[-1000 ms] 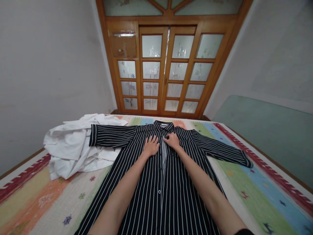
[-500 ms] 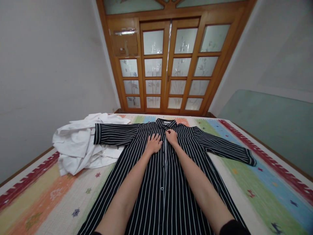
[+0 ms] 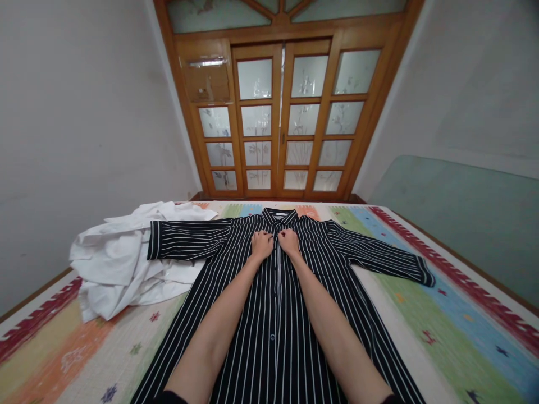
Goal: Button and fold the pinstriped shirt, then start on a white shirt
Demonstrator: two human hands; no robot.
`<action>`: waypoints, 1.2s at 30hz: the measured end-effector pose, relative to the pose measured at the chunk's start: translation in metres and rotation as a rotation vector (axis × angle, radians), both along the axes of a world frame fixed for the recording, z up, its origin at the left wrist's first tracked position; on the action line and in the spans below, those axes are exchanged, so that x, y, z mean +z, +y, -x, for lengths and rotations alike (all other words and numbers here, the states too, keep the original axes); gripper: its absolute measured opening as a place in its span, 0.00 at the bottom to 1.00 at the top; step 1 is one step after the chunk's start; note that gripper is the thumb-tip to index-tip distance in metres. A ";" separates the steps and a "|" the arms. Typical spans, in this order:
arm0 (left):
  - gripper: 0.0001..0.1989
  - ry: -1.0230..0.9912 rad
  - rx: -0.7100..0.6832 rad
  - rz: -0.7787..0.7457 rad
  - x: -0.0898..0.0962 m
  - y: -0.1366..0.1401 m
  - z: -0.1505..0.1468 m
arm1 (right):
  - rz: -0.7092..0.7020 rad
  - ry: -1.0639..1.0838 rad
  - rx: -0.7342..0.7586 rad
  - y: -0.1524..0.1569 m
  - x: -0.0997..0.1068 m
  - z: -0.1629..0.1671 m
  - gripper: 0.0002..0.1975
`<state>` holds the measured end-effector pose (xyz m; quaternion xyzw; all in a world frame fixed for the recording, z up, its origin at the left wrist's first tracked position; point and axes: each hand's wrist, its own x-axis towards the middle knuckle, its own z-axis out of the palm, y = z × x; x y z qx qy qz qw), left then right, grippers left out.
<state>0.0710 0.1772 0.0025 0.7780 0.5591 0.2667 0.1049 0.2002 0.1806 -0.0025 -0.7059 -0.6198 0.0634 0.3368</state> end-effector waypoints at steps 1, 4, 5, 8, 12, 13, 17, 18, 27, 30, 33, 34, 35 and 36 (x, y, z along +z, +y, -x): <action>0.14 -0.004 0.006 -0.007 0.001 0.002 -0.003 | 0.001 -0.004 0.001 0.000 0.000 0.000 0.12; 0.12 -0.012 0.013 -0.026 0.002 0.006 -0.011 | 0.000 -0.012 0.013 0.001 -0.001 0.000 0.12; 0.12 -0.019 0.009 -0.027 0.001 0.007 -0.013 | -0.001 -0.011 0.018 0.001 -0.002 0.000 0.12; 0.09 -0.075 0.000 -0.021 0.001 0.010 -0.017 | -0.007 -0.001 0.032 0.003 -0.003 -0.001 0.13; 0.06 -0.125 0.006 -0.019 -0.001 0.013 -0.019 | -0.026 0.026 0.060 0.004 -0.005 -0.003 0.13; 0.06 -0.130 0.001 -0.023 -0.002 0.014 -0.019 | -0.034 0.034 0.068 0.004 -0.006 -0.003 0.13; 0.08 -0.172 -0.035 -0.058 -0.004 0.016 -0.019 | -0.073 0.072 0.096 0.006 -0.009 -0.005 0.13; 0.08 -0.184 -0.042 -0.067 -0.005 0.016 -0.019 | -0.083 0.083 0.104 0.006 -0.009 -0.005 0.13; 0.08 -0.252 -0.068 -0.105 -0.012 0.023 -0.017 | -0.167 0.203 0.143 0.010 -0.014 -0.010 0.11; 0.08 -0.272 -0.066 -0.108 -0.013 0.024 -0.016 | -0.184 0.235 0.155 0.011 -0.015 -0.010 0.11; 0.07 -0.289 -0.065 -0.108 -0.015 0.026 -0.016 | -0.194 0.259 0.168 0.011 -0.016 -0.011 0.11; 0.07 -0.294 -0.065 -0.108 -0.015 0.026 -0.016 | -0.196 0.265 0.172 0.011 -0.016 -0.011 0.11; 0.07 -0.299 -0.067 -0.108 -0.015 0.027 -0.016 | -0.198 0.271 0.176 0.011 -0.017 -0.011 0.11; 0.06 -0.303 -0.068 -0.107 -0.015 0.027 -0.016 | -0.199 0.276 0.180 0.011 -0.017 -0.011 0.11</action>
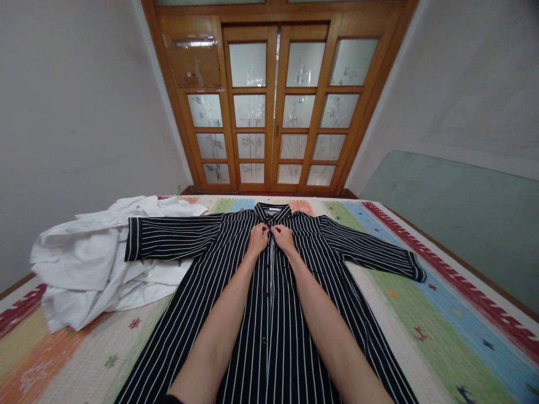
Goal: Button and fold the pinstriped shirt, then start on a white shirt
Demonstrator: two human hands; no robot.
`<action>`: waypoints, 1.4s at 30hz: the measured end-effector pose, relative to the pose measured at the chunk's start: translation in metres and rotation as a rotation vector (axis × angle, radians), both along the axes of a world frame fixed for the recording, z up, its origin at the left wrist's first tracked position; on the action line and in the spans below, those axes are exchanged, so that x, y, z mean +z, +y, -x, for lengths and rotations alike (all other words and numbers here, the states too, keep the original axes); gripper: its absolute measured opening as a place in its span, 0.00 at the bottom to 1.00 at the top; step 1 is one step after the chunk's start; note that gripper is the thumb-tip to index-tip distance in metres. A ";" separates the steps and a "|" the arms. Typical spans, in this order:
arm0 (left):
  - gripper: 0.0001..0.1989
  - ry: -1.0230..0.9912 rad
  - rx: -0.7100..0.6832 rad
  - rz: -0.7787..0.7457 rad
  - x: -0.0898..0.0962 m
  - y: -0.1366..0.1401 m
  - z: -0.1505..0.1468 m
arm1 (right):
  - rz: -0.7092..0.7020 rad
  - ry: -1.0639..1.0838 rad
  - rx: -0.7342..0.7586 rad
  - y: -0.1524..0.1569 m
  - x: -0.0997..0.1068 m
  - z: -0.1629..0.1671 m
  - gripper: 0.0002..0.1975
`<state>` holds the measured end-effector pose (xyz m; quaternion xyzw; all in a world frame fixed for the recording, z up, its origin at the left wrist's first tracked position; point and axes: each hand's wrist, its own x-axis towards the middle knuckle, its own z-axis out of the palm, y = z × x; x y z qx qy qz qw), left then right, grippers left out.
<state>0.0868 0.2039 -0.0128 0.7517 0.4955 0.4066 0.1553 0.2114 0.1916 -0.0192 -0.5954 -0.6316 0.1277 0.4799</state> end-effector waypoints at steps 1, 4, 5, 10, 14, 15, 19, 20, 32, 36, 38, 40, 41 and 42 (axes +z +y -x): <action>0.06 -0.004 -0.001 0.001 0.000 0.000 0.000 | -0.001 0.004 0.003 0.000 0.000 0.000 0.11; 0.06 -0.012 -0.008 0.007 0.000 0.000 0.001 | -0.004 0.015 0.008 0.000 0.000 0.000 0.11; 0.06 -0.015 -0.011 0.008 0.000 0.000 0.001 | -0.004 0.018 0.009 0.000 0.000 0.000 0.11; 0.06 -0.029 -0.028 0.010 0.000 -0.002 0.002 | -0.004 0.031 0.007 -0.001 0.000 0.000 0.12; 0.06 -0.046 -0.035 0.013 0.000 -0.001 0.002 | 0.002 0.046 0.004 0.000 -0.001 0.001 0.11; 0.06 -0.053 -0.035 0.014 0.000 -0.001 0.002 | 0.004 0.051 0.005 0.001 -0.001 0.001 0.11; 0.06 -0.084 -0.033 0.015 0.000 -0.001 0.002 | 0.008 0.069 0.009 0.002 -0.001 0.002 0.12; 0.06 -0.093 -0.031 0.015 0.000 -0.001 0.002 | 0.009 0.074 0.011 0.002 -0.001 0.002 0.12; 0.04 -0.154 -0.016 0.028 0.003 -0.004 0.002 | 0.032 0.112 0.017 0.001 0.001 0.001 0.16; 0.03 -0.160 -0.003 0.037 0.005 -0.005 0.002 | 0.033 0.116 0.021 0.000 0.002 0.002 0.16; 0.03 -0.159 0.009 0.043 0.007 -0.006 0.002 | 0.033 0.114 0.020 0.000 0.003 0.002 0.15; 0.03 -0.156 0.019 0.048 0.008 -0.007 0.002 | 0.034 0.109 0.019 -0.001 0.003 0.002 0.15; 0.03 -0.152 0.023 0.049 0.009 -0.007 0.002 | 0.034 0.105 0.019 -0.001 0.004 0.002 0.15; 0.04 -0.146 0.027 0.048 0.010 -0.008 0.002 | 0.034 0.100 0.019 -0.002 0.004 0.002 0.15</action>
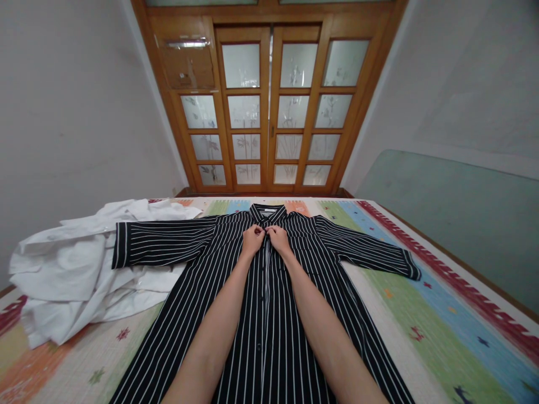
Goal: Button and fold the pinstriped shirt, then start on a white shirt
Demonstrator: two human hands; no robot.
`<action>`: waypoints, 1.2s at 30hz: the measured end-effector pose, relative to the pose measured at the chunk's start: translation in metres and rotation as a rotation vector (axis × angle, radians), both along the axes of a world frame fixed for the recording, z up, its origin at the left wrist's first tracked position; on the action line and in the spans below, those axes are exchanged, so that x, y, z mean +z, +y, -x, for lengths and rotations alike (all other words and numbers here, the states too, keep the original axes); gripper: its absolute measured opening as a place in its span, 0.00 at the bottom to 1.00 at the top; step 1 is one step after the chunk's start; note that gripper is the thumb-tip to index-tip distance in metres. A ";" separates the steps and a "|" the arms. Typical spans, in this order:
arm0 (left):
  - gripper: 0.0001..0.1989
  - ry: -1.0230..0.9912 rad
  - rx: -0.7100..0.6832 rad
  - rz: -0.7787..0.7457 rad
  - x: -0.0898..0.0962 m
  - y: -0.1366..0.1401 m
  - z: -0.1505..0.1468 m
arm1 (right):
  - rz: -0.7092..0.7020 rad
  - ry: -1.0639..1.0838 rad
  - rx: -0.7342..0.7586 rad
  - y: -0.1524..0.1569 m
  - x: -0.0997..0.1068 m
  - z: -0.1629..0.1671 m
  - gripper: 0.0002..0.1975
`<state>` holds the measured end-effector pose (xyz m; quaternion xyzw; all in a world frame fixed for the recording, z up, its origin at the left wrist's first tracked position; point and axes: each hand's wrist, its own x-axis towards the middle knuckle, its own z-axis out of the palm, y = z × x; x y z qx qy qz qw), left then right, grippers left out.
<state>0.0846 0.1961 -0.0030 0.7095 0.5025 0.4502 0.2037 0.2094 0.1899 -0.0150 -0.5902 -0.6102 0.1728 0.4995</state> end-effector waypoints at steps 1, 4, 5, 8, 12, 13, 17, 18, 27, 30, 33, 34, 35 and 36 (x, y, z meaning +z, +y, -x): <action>0.04 0.010 0.003 0.000 0.001 0.000 0.000 | 0.000 -0.006 0.002 -0.001 0.000 0.000 0.15; 0.08 0.051 0.009 0.000 0.002 -0.001 -0.001 | 0.003 -0.031 0.009 -0.002 0.001 0.001 0.15; 0.09 0.064 0.009 0.002 0.003 -0.002 -0.001 | 0.006 -0.041 0.011 -0.002 0.001 0.001 0.15; 0.10 0.092 0.001 0.004 0.003 -0.002 -0.002 | 0.015 -0.073 0.003 -0.002 0.000 0.002 0.16; 0.09 0.128 -0.003 -0.003 0.000 0.001 -0.003 | 0.022 -0.113 -0.019 0.000 -0.001 0.003 0.17; 0.09 0.137 0.002 -0.005 -0.001 0.002 -0.003 | 0.021 -0.121 -0.025 0.000 -0.001 0.003 0.17; 0.08 0.167 0.031 -0.018 -0.007 0.006 -0.004 | 0.017 -0.148 -0.052 0.002 -0.003 0.004 0.17; 0.07 0.171 0.032 -0.022 -0.008 0.007 -0.004 | 0.015 -0.154 -0.061 0.003 -0.004 0.004 0.17; 0.08 0.181 0.020 -0.045 -0.017 0.013 -0.005 | -0.006 -0.198 -0.161 0.007 -0.011 -0.001 0.13; 0.07 0.192 0.043 -0.046 -0.018 0.013 -0.004 | -0.009 -0.223 -0.164 0.007 -0.013 -0.001 0.10; 0.09 0.199 0.040 -0.052 -0.019 0.013 -0.004 | -0.015 -0.244 -0.144 0.006 -0.014 0.000 0.10; 0.10 0.202 0.032 -0.056 -0.018 0.013 -0.004 | -0.017 -0.249 -0.139 0.007 -0.015 0.001 0.11; 0.11 0.205 0.023 -0.061 -0.018 0.013 -0.004 | -0.017 -0.253 -0.135 0.007 -0.015 0.001 0.11; 0.12 0.208 0.015 -0.065 -0.018 0.013 -0.004 | -0.016 -0.256 -0.134 0.008 -0.016 0.001 0.11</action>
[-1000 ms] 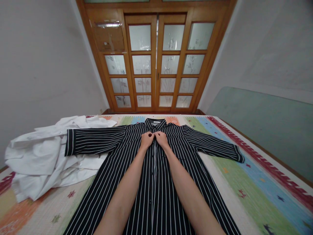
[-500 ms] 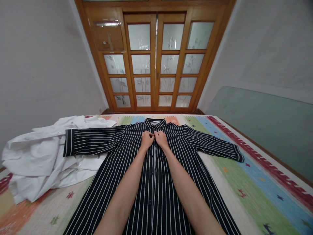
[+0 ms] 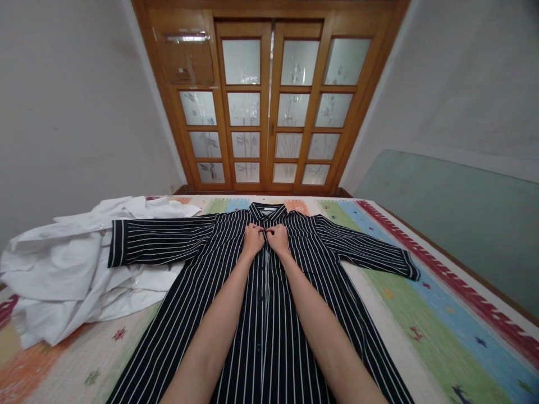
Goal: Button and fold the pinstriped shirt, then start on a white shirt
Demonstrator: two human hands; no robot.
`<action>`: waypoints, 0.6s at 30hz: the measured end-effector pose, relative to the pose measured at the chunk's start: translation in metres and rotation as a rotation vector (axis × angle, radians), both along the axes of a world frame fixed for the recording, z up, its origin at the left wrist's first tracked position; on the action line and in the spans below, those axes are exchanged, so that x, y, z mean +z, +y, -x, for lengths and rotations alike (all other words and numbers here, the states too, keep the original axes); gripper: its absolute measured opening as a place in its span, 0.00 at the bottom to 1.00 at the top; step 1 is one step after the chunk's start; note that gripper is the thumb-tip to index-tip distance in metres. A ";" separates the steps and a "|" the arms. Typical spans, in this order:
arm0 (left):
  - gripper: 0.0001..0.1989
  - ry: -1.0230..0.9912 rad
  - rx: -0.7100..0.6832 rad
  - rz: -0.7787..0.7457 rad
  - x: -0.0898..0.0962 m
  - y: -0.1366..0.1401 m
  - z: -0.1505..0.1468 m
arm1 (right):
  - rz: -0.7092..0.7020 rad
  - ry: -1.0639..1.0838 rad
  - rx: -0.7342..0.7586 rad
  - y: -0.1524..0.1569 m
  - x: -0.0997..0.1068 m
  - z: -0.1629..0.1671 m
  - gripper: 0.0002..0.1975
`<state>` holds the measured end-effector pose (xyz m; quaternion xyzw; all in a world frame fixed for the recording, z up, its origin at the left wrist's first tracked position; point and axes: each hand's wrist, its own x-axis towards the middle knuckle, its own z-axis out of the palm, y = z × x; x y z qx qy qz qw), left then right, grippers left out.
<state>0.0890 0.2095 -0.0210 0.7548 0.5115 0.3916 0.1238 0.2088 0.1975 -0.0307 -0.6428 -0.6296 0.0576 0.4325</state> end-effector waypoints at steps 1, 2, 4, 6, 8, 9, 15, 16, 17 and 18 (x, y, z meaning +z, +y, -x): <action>0.12 0.007 -0.005 -0.002 0.000 0.000 0.000 | 0.002 -0.002 -0.001 0.001 0.000 0.000 0.11; 0.12 0.017 -0.007 -0.002 0.000 0.000 -0.001 | 0.003 -0.003 -0.004 0.001 -0.001 0.000 0.11; 0.12 0.045 -0.004 0.000 0.000 0.000 -0.002 | 0.005 -0.006 -0.009 0.001 -0.001 -0.001 0.11; 0.11 0.068 -0.005 0.003 0.001 0.001 -0.002 | 0.005 -0.009 -0.014 0.001 -0.002 -0.001 0.12; 0.10 0.072 -0.013 0.007 0.001 0.000 -0.002 | 0.003 -0.011 -0.022 0.001 -0.001 0.000 0.11; 0.09 0.071 -0.019 0.009 0.002 0.000 -0.003 | 0.002 -0.013 -0.028 0.001 -0.001 0.000 0.11; 0.04 0.058 -0.047 0.030 0.004 -0.001 -0.002 | -0.001 -0.015 -0.060 -0.001 0.001 -0.001 0.12; 0.04 0.052 -0.051 0.032 0.004 -0.002 -0.002 | 0.002 -0.015 -0.060 -0.001 0.001 -0.001 0.12; 0.04 0.046 -0.056 0.033 0.005 -0.002 -0.002 | 0.005 -0.016 -0.059 -0.002 0.002 -0.001 0.12; 0.05 0.042 -0.061 0.034 0.005 -0.002 -0.002 | 0.010 -0.018 -0.056 -0.002 0.002 -0.001 0.13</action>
